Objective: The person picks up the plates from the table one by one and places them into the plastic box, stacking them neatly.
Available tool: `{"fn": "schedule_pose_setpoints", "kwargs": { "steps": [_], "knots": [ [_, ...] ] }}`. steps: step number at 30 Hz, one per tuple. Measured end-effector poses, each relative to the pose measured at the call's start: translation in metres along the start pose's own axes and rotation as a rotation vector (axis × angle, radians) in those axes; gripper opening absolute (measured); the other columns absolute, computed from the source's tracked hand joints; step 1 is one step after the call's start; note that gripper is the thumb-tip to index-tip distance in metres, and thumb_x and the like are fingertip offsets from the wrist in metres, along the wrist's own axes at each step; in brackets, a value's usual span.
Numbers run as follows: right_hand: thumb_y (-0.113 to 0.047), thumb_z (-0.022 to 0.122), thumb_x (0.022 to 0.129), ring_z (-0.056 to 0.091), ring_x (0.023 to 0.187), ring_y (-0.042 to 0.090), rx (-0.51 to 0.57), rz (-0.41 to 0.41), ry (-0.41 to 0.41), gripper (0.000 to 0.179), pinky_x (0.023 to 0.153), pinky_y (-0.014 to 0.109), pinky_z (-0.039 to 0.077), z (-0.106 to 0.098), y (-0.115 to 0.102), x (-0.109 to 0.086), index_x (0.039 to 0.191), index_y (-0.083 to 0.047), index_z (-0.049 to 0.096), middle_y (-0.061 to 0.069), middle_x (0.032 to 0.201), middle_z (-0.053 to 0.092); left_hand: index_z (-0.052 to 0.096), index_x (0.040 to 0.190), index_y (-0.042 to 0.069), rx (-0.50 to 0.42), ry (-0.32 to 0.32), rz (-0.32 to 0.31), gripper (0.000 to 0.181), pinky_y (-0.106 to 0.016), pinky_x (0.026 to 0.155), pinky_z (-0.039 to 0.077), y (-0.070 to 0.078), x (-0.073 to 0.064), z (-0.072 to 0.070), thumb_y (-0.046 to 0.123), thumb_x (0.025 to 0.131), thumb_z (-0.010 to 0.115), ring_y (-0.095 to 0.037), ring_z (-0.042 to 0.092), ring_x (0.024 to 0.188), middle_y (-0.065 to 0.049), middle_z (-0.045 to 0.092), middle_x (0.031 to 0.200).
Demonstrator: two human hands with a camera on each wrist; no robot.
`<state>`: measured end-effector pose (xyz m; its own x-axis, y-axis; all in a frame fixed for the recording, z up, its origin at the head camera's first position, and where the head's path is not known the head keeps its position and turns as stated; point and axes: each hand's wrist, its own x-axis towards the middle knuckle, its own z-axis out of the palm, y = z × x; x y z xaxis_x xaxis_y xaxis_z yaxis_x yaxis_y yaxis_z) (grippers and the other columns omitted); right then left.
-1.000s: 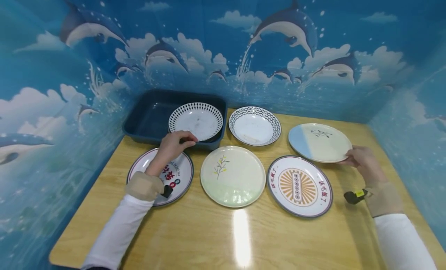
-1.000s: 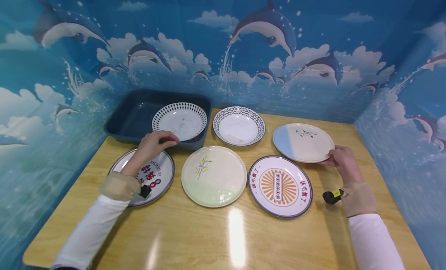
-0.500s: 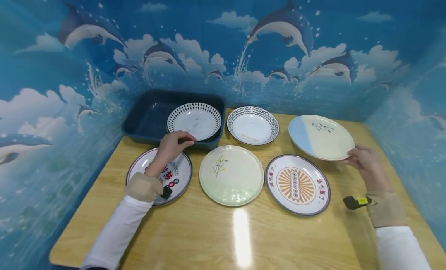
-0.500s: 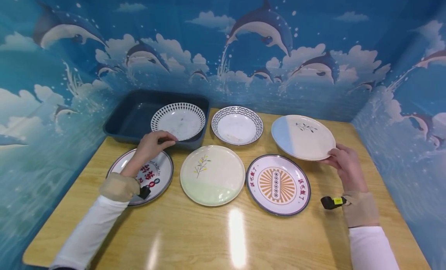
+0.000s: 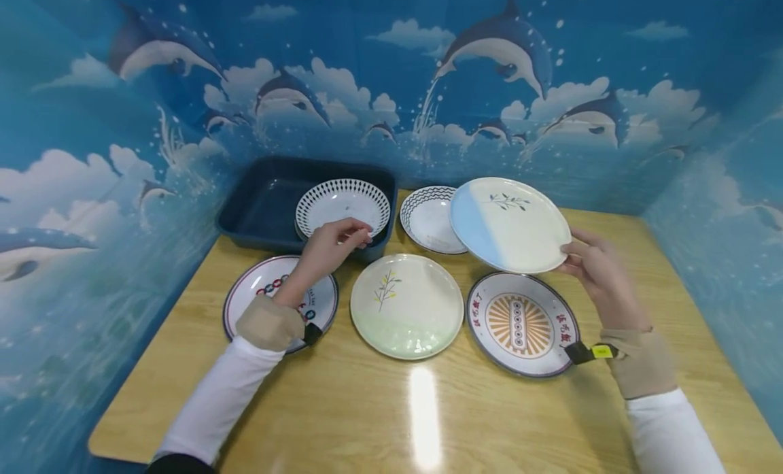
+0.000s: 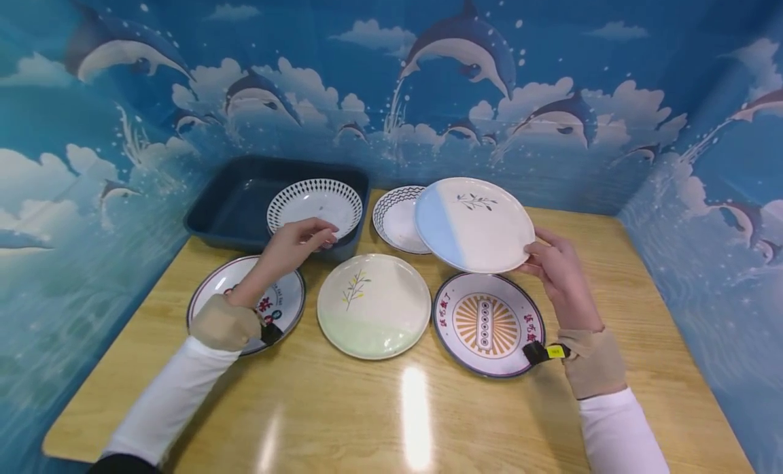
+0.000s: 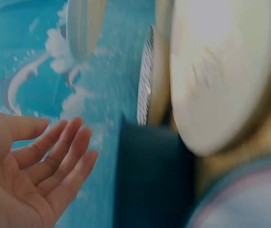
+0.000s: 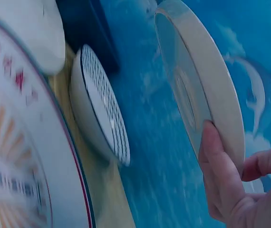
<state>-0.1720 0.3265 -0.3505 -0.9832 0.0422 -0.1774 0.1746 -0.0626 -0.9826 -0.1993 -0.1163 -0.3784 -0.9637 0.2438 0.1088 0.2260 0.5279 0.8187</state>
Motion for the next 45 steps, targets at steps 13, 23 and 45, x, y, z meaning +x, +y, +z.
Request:
{"fn": "schedule_pose_setpoints", "kwargs": {
  "steps": [13, 23, 45],
  "knots": [
    [0.007, 0.039, 0.102, 0.074, 0.072, 0.011, 0.009, -0.004, -0.239, 0.066, 0.066, 0.024, 0.061, 0.074, 0.005, -0.015, 0.159, 0.007, 0.006, -0.002, 0.088, 0.074, 0.048, 0.142, -0.008, -0.512, -0.229, -0.222, 0.051, -0.035, 0.082, 0.062, 0.037, -0.006, 0.029, 0.031, 0.113, 0.03, -0.023, 0.074, 0.091, -0.029, 0.065, 0.122],
    [0.001, 0.039, 0.103, 0.071, 0.079, 0.008, -0.23, -0.024, -0.284, 0.062, 0.074, 0.028, 0.062, 0.1, 0.009, -0.026, 0.159, 0.005, 0.012, 0.043, 0.139, 0.042, 0.043, 0.149, -0.005, -0.55, -0.276, -0.269, 0.044, -0.036, 0.083, 0.061, 0.023, -0.024, 0.01, 0.014, 0.11, 0.044, -0.01, 0.072, 0.077, -0.016, 0.073, 0.101],
    [-0.027, 0.05, 0.108, 0.071, 0.089, 0.012, -0.122, -0.04, -0.306, 0.061, 0.082, 0.037, 0.062, 0.136, -0.002, 0.004, 0.161, -0.011, 0.025, 0.007, 0.123, 0.062, 0.043, 0.153, 0.006, -0.783, -0.036, -0.304, 0.047, -0.025, 0.077, 0.06, 0.0, -0.026, -0.019, 0.01, 0.107, 0.048, -0.01, 0.072, 0.079, -0.002, 0.07, 0.104]
  ]
}}
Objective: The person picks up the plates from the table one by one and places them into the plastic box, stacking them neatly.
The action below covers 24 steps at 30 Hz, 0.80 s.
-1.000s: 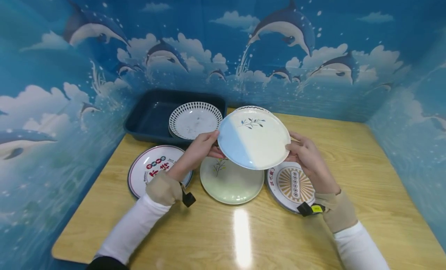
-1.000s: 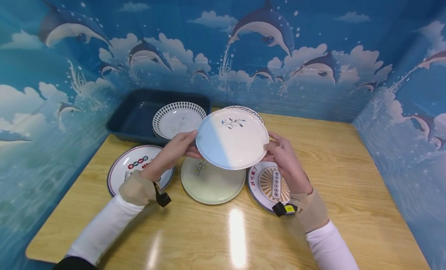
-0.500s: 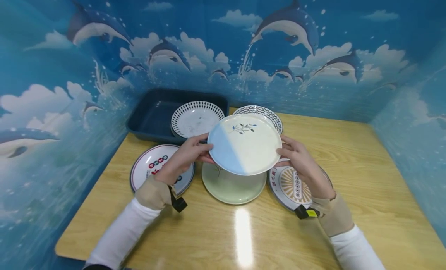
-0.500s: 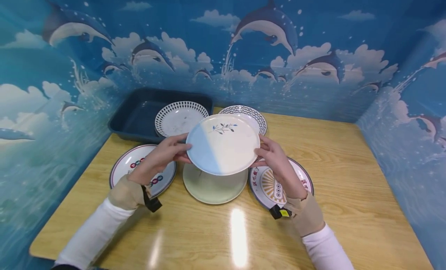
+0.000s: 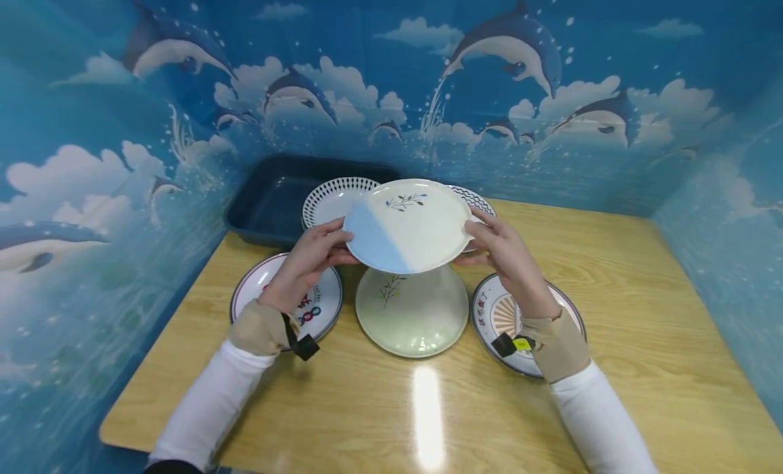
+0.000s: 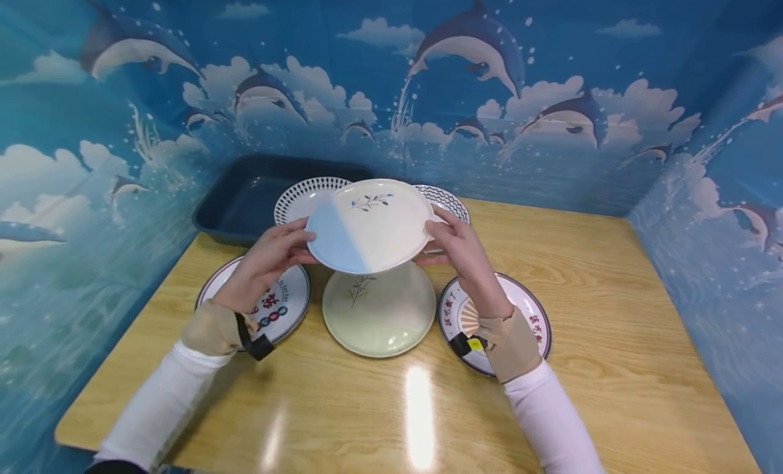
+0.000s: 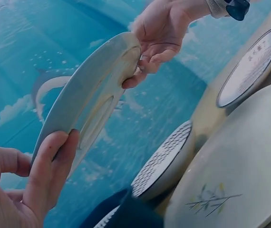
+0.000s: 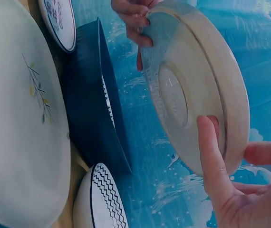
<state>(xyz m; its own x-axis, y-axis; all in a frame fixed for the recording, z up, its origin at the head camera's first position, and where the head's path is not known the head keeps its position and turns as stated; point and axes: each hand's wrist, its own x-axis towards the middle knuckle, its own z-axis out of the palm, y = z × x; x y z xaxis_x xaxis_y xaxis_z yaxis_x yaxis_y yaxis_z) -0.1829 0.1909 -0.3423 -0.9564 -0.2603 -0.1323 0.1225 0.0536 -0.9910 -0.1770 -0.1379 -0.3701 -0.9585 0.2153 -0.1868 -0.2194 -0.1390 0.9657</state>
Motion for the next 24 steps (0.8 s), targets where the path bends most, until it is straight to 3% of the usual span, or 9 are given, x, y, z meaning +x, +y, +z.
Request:
{"fn": "schedule_pose_setpoints", "kwargs": {
  "steps": [2, 6, 11, 14, 19, 24],
  "knots": [
    [-0.033, 0.051, 0.107, 0.072, 0.087, 0.013, -0.003, -0.007, -0.012, 0.061, 0.082, 0.039, 0.062, 0.003, -0.003, 0.008, 0.161, -0.015, 0.029, 0.003, 0.123, 0.061, 0.043, 0.154, 0.008, -0.021, 0.036, 0.0, 0.048, -0.024, 0.077, 0.06, 0.004, 0.001, -0.006, 0.01, 0.106, 0.05, -0.009, 0.071, 0.078, -0.001, 0.07, 0.105],
    [-0.038, 0.048, 0.107, 0.073, 0.086, 0.015, -0.013, -0.024, -0.041, 0.057, 0.078, 0.037, 0.063, 0.009, -0.005, 0.023, 0.159, -0.017, 0.034, 0.01, 0.13, 0.058, 0.04, 0.155, 0.007, -0.029, 0.126, -0.008, 0.051, -0.021, 0.076, 0.059, 0.016, 0.003, -0.019, 0.011, 0.105, 0.051, -0.006, 0.069, 0.075, -0.001, 0.068, 0.108],
    [-0.025, 0.047, 0.109, 0.071, 0.091, 0.014, -0.087, -0.016, -0.071, 0.053, 0.084, 0.038, 0.061, 0.026, 0.005, 0.043, 0.158, -0.008, 0.034, 0.025, 0.137, 0.055, 0.041, 0.155, 0.01, -0.051, 0.231, 0.022, 0.053, -0.021, 0.076, 0.059, 0.03, 0.01, -0.037, 0.012, 0.104, 0.054, -0.005, 0.068, 0.075, -0.002, 0.066, 0.114],
    [-0.015, 0.049, 0.108, 0.068, 0.105, 0.025, -0.154, -0.018, -0.079, 0.053, 0.097, 0.048, 0.055, 0.041, 0.017, 0.056, 0.156, -0.001, 0.034, 0.03, 0.143, 0.049, 0.044, 0.154, 0.011, -0.063, 0.277, 0.053, 0.051, -0.021, 0.076, 0.06, 0.034, 0.016, -0.048, 0.01, 0.104, 0.055, -0.006, 0.068, 0.074, -0.002, 0.067, 0.11],
    [-0.011, 0.056, 0.103, 0.048, 0.136, 0.041, -0.232, -0.016, -0.096, 0.062, 0.111, 0.052, 0.044, 0.064, 0.029, 0.073, 0.157, 0.001, 0.029, 0.027, 0.155, 0.037, 0.046, 0.153, 0.011, -0.008, 0.338, 0.057, 0.049, -0.023, 0.076, 0.06, 0.032, 0.026, -0.061, 0.01, 0.104, 0.052, -0.007, 0.068, 0.075, -0.002, 0.067, 0.11],
    [-0.013, 0.062, 0.101, 0.038, 0.145, 0.038, -0.308, 0.0, -0.096, 0.072, 0.116, 0.047, 0.038, 0.081, 0.033, 0.086, 0.16, -0.002, 0.023, 0.021, 0.163, 0.027, 0.042, 0.155, 0.013, 0.071, 0.382, 0.017, 0.051, -0.026, 0.08, 0.06, 0.022, 0.035, -0.072, 0.009, 0.104, 0.05, -0.006, 0.066, 0.074, -0.006, 0.063, 0.118]
  ]
}}
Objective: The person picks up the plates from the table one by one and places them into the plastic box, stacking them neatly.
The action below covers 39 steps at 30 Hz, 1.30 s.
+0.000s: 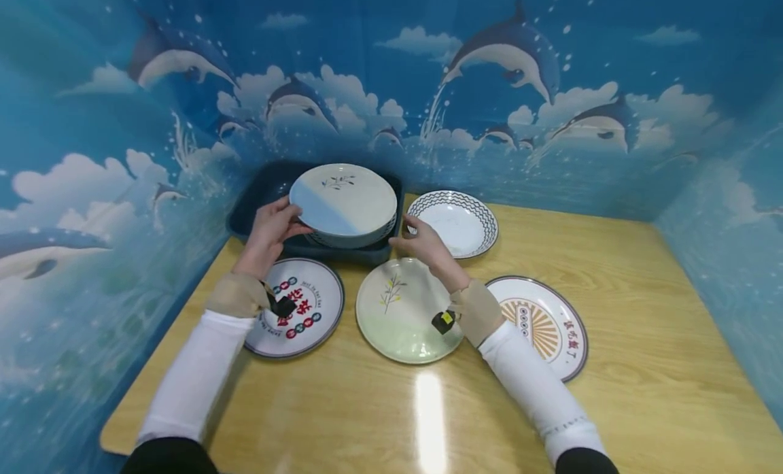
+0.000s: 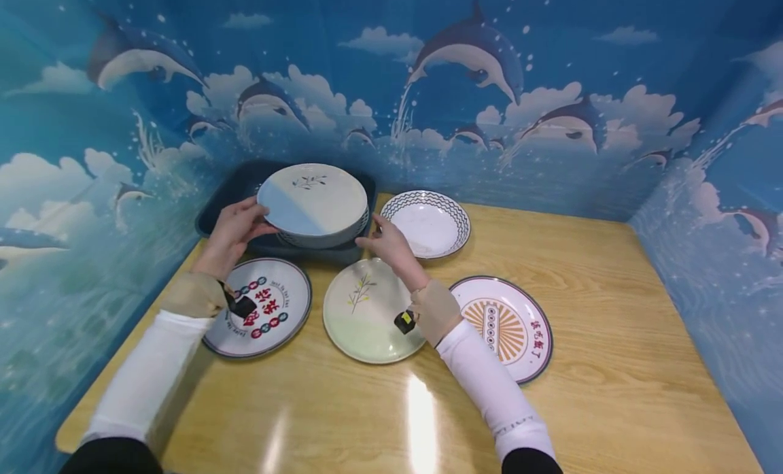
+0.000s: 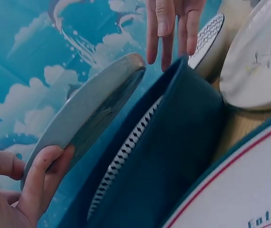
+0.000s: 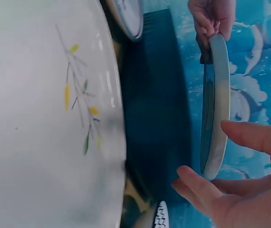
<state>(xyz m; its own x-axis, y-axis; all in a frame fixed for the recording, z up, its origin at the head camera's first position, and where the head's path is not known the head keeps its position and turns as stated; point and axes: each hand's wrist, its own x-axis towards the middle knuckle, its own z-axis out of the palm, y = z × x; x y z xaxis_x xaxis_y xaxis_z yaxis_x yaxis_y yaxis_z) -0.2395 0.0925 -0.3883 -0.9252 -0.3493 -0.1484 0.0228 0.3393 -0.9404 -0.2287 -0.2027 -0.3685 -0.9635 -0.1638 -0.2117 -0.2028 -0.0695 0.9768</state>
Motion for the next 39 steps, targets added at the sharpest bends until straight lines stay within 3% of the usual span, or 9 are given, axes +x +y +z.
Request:
{"fn": "schedule_pose_setpoints", "kwargs": {
  "steps": [7, 10, 14, 20, 27, 34, 39],
  "knots": [
    [-0.009, 0.064, 0.099, 0.024, 0.152, 0.036, 0.025, -0.003, 0.004, 0.074, 0.121, 0.048, 0.029, 0.009, 0.01, 0.014, 0.161, -0.007, 0.023, 0.018, 0.165, 0.024, 0.038, 0.157, 0.011, 0.078, -0.019, -0.048, 0.053, -0.037, 0.096, 0.056, -0.009, 0.013, -0.003, 0.011, 0.105, 0.047, -0.005, 0.065, 0.071, -0.016, 0.055, 0.135],
    [-0.005, 0.064, 0.098, 0.026, 0.151, 0.035, 0.055, -0.003, 0.006, 0.075, 0.119, 0.049, 0.034, 0.011, 0.011, 0.019, 0.161, -0.006, 0.023, 0.02, 0.162, 0.03, 0.035, 0.158, 0.011, 0.109, -0.033, -0.07, 0.054, -0.038, 0.099, 0.055, -0.008, 0.017, -0.004, 0.012, 0.105, 0.046, -0.005, 0.064, 0.071, -0.019, 0.052, 0.14],
    [0.0, 0.064, 0.096, 0.035, 0.146, 0.036, 0.08, 0.001, 0.014, 0.076, 0.112, 0.048, 0.043, 0.013, 0.01, 0.021, 0.16, -0.004, 0.023, 0.022, 0.157, 0.038, 0.032, 0.159, 0.009, 0.138, -0.046, -0.105, 0.055, -0.033, 0.095, 0.057, -0.007, 0.023, -0.005, 0.011, 0.105, 0.045, -0.004, 0.064, 0.071, -0.02, 0.051, 0.142],
    [-0.004, 0.066, 0.097, 0.032, 0.149, 0.035, 0.062, 0.052, 0.019, 0.079, 0.115, 0.048, 0.04, 0.015, 0.012, 0.022, 0.161, -0.004, 0.019, 0.021, 0.162, 0.031, 0.033, 0.158, 0.008, 0.16, -0.044, -0.137, 0.055, -0.026, 0.086, 0.059, -0.01, 0.028, -0.007, 0.011, 0.105, 0.045, -0.004, 0.064, 0.073, -0.015, 0.054, 0.131],
    [-0.003, 0.067, 0.096, 0.033, 0.148, 0.034, 0.066, 0.07, 0.03, 0.079, 0.116, 0.048, 0.039, 0.017, 0.012, 0.022, 0.161, -0.005, 0.022, 0.02, 0.16, 0.034, 0.028, 0.16, 0.007, 0.19, -0.065, -0.146, 0.057, -0.02, 0.078, 0.059, -0.014, 0.032, -0.011, 0.009, 0.105, 0.043, -0.002, 0.066, 0.071, -0.013, 0.053, 0.123],
    [-0.003, 0.066, 0.097, 0.031, 0.149, 0.034, 0.067, 0.067, 0.038, 0.08, 0.117, 0.047, 0.037, 0.014, 0.013, 0.024, 0.162, -0.006, 0.02, 0.02, 0.16, 0.034, 0.015, 0.162, 0.004, 0.317, -0.148, -0.162, 0.061, -0.019, 0.077, 0.059, -0.012, 0.036, -0.013, 0.014, 0.108, 0.043, 0.0, 0.068, 0.067, -0.026, 0.047, 0.148],
    [-0.003, 0.066, 0.097, 0.032, 0.149, 0.034, 0.068, 0.058, 0.036, 0.079, 0.116, 0.047, 0.039, 0.014, 0.013, 0.024, 0.161, -0.006, 0.02, 0.021, 0.161, 0.033, 0.026, 0.158, -0.002, 0.473, -0.174, -0.114, 0.055, -0.021, 0.078, 0.059, -0.01, 0.037, -0.015, 0.014, 0.108, 0.043, 0.0, 0.067, 0.065, -0.028, 0.049, 0.146]
  ]
}}
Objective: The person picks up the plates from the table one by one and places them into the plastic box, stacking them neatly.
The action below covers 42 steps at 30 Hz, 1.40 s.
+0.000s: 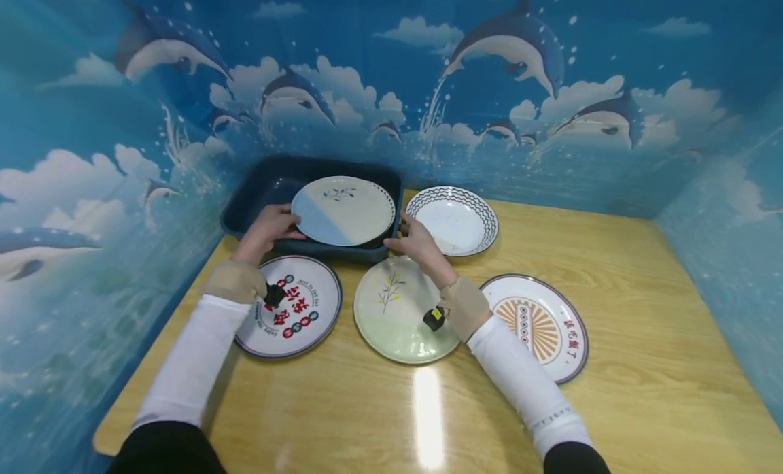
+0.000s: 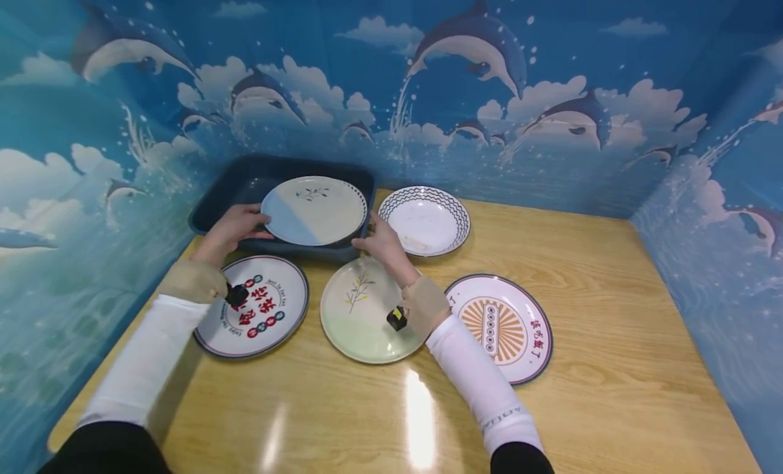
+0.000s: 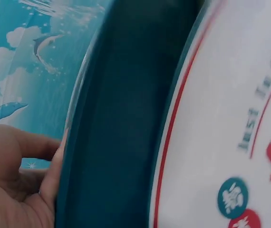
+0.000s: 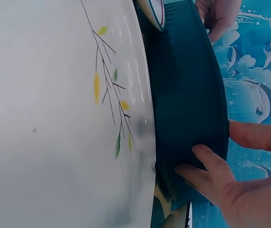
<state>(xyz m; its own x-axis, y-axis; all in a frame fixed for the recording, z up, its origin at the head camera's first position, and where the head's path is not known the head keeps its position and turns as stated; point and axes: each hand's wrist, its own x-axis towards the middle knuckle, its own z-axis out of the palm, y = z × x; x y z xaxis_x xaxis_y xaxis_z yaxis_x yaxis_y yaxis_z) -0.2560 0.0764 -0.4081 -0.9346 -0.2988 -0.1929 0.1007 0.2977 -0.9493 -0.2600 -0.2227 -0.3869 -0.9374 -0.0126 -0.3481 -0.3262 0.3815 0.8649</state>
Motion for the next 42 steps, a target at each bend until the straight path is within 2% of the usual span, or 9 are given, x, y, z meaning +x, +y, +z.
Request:
{"fn": "schedule_pose_setpoints", "kwargs": {
  "steps": [5, 11, 15, 22, 27, 33, 35, 40, 42],
  "knots": [
    [-0.003, 0.066, 0.097, 0.032, 0.149, 0.034, -0.005, -0.004, -0.008, 0.079, 0.116, 0.046, 0.039, 0.002, -0.001, 0.001, 0.161, -0.006, 0.021, 0.021, 0.162, 0.031, 0.038, 0.152, -0.007, 0.159, -0.006, 0.023, 0.05, -0.028, 0.085, 0.059, 0.0, 0.001, -0.002, 0.015, 0.108, 0.047, -0.001, 0.065, 0.072, -0.028, 0.054, 0.139],
    [-0.003, 0.066, 0.097, 0.03, 0.15, 0.034, -0.001, 0.006, -0.004, 0.081, 0.117, 0.046, 0.038, 0.0, -0.003, -0.002, 0.162, -0.006, 0.018, 0.021, 0.162, 0.029, 0.049, 0.142, -0.01, 0.263, -0.026, 0.054, 0.042, -0.037, 0.092, 0.055, 0.001, 0.007, 0.003, 0.015, 0.108, 0.047, -0.008, 0.066, 0.075, -0.024, 0.064, 0.121],
    [-0.004, 0.065, 0.098, 0.028, 0.151, 0.033, -0.003, 0.023, 0.005, 0.081, 0.117, 0.046, 0.037, -0.004, -0.003, -0.004, 0.162, -0.005, 0.015, 0.022, 0.162, 0.028, 0.054, 0.134, -0.013, 0.297, -0.034, 0.073, 0.039, -0.039, 0.093, 0.051, 0.004, 0.008, 0.008, 0.015, 0.108, 0.046, -0.014, 0.066, 0.08, -0.02, 0.067, 0.108],
    [-0.006, 0.065, 0.099, 0.028, 0.151, 0.033, -0.011, 0.013, -0.014, 0.081, 0.118, 0.046, 0.037, -0.005, 0.0, -0.001, 0.162, -0.006, 0.015, 0.021, 0.163, 0.028, 0.046, 0.14, -0.015, 0.284, -0.047, 0.07, 0.046, -0.05, 0.107, 0.047, 0.003, 0.007, 0.007, 0.018, 0.108, 0.047, -0.018, 0.068, 0.085, -0.027, 0.063, 0.119],
    [-0.006, 0.064, 0.099, 0.029, 0.15, 0.032, -0.026, -0.019, -0.017, 0.079, 0.118, 0.045, 0.036, -0.002, 0.002, 0.0, 0.162, -0.007, 0.017, 0.019, 0.162, 0.03, 0.033, 0.15, -0.01, 0.278, 0.015, 0.044, 0.056, -0.05, 0.108, 0.045, 0.001, 0.005, 0.006, 0.023, 0.108, 0.048, -0.017, 0.068, 0.084, -0.025, 0.06, 0.12],
    [-0.005, 0.063, 0.099, 0.039, 0.144, 0.035, -0.034, -0.013, -0.052, 0.077, 0.113, 0.045, 0.042, -0.007, -0.001, -0.005, 0.162, -0.006, 0.017, 0.023, 0.156, 0.039, 0.031, 0.152, -0.01, 0.358, 0.052, 0.055, 0.059, -0.056, 0.111, 0.041, 0.002, 0.0, 0.007, 0.026, 0.108, 0.046, -0.039, 0.056, 0.12, -0.031, 0.05, 0.137],
    [-0.005, 0.061, 0.101, 0.047, 0.138, 0.037, -0.033, 0.0, -0.073, 0.075, 0.11, 0.045, 0.046, -0.013, -0.004, -0.008, 0.162, -0.005, 0.018, 0.025, 0.155, 0.04, 0.028, 0.154, -0.01, 0.377, 0.068, 0.061, 0.061, -0.056, 0.112, 0.04, 0.002, -0.001, 0.007, 0.027, 0.108, 0.046, -0.041, 0.055, 0.123, -0.031, 0.049, 0.139],
    [-0.007, 0.056, 0.103, 0.06, 0.123, 0.038, -0.093, -0.058, -0.021, 0.054, 0.101, 0.047, 0.053, -0.035, -0.01, -0.018, 0.154, 0.0, 0.039, 0.026, 0.144, 0.053, 0.011, 0.159, -0.006, 0.379, 0.16, 0.087, 0.071, -0.053, 0.11, 0.043, 0.003, -0.008, 0.008, 0.025, 0.107, 0.048, -0.039, 0.066, 0.11, -0.031, 0.053, 0.135],
    [-0.007, 0.055, 0.104, 0.062, 0.12, 0.038, -0.133, -0.106, 0.021, 0.045, 0.099, 0.05, 0.053, -0.049, -0.012, -0.025, 0.148, 0.001, 0.048, 0.025, 0.137, 0.059, 0.009, 0.159, -0.006, 0.401, 0.208, 0.105, 0.073, -0.055, 0.111, 0.04, 0.003, -0.011, 0.008, 0.025, 0.107, 0.05, -0.041, 0.062, 0.116, -0.031, 0.051, 0.138]
  ]
}}
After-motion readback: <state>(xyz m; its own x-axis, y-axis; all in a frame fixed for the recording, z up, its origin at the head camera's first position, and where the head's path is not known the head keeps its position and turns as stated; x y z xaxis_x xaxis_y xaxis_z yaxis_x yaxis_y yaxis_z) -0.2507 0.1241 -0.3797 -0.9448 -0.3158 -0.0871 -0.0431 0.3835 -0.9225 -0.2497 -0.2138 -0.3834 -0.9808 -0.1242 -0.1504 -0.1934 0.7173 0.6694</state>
